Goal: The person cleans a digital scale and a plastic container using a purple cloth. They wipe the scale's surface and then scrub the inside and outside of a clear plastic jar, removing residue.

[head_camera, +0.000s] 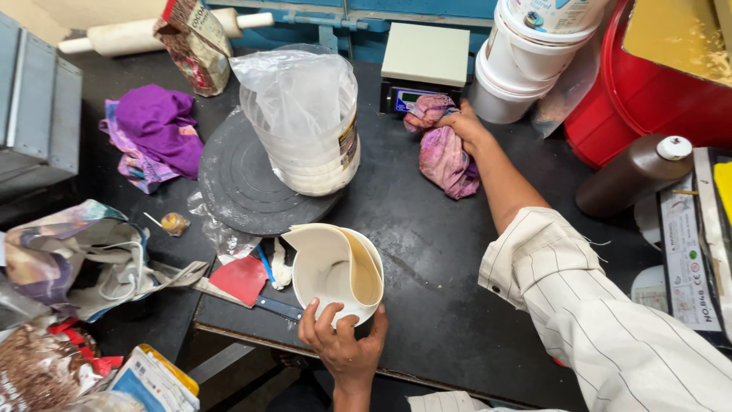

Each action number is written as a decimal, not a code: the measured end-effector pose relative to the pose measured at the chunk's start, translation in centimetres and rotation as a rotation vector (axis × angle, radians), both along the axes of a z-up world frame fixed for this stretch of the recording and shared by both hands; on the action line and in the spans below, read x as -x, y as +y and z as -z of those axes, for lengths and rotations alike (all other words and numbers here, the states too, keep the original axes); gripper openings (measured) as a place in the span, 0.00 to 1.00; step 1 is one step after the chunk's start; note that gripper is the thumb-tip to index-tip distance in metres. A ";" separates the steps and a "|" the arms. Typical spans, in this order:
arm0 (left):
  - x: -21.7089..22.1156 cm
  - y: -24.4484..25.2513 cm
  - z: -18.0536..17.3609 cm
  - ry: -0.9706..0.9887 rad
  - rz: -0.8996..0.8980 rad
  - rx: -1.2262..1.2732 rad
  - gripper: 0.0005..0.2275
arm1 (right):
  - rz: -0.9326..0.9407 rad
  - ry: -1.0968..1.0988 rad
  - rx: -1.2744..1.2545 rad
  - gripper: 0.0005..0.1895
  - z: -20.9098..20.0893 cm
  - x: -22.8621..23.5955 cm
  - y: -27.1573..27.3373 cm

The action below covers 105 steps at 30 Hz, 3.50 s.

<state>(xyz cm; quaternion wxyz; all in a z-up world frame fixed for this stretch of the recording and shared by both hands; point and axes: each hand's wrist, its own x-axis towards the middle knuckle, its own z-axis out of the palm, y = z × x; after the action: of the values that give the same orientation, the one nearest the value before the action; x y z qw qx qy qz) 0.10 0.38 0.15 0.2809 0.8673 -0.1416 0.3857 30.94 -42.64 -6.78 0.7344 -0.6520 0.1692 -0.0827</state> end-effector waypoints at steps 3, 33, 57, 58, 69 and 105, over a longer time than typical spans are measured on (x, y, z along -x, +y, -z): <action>0.2 -0.4 0.0 0.008 -0.020 0.014 0.20 | -0.009 -0.111 0.370 0.42 0.5 0.0 1.6; 1.0 -0.1 -0.5 0.052 -0.001 0.051 0.18 | -0.680 0.206 0.864 0.30 -16.1 38.1 9.1; 0.5 -0.7 -0.1 0.014 -0.008 0.076 0.18 | -0.553 -0.467 1.131 0.29 -18.3 33.9 20.0; 0.3 -0.5 -0.3 0.015 -0.005 0.079 0.18 | -0.515 -0.353 0.955 0.30 -18.8 34.6 18.7; 5.7 -7.9 -3.9 0.157 0.278 0.413 0.19 | 0.085 0.087 0.341 0.16 -14.5 32.4 1.5; -0.7 -3.4 -2.9 1.614 0.238 0.901 0.44 | 0.008 -0.256 0.601 0.19 -22.1 40.3 13.3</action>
<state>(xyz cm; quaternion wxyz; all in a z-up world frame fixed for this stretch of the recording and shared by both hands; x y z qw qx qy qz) 0.84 -3.02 3.06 0.6420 0.6620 0.1716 -0.3467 -9.37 -29.37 15.34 0.5241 -0.8233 0.0461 -0.2129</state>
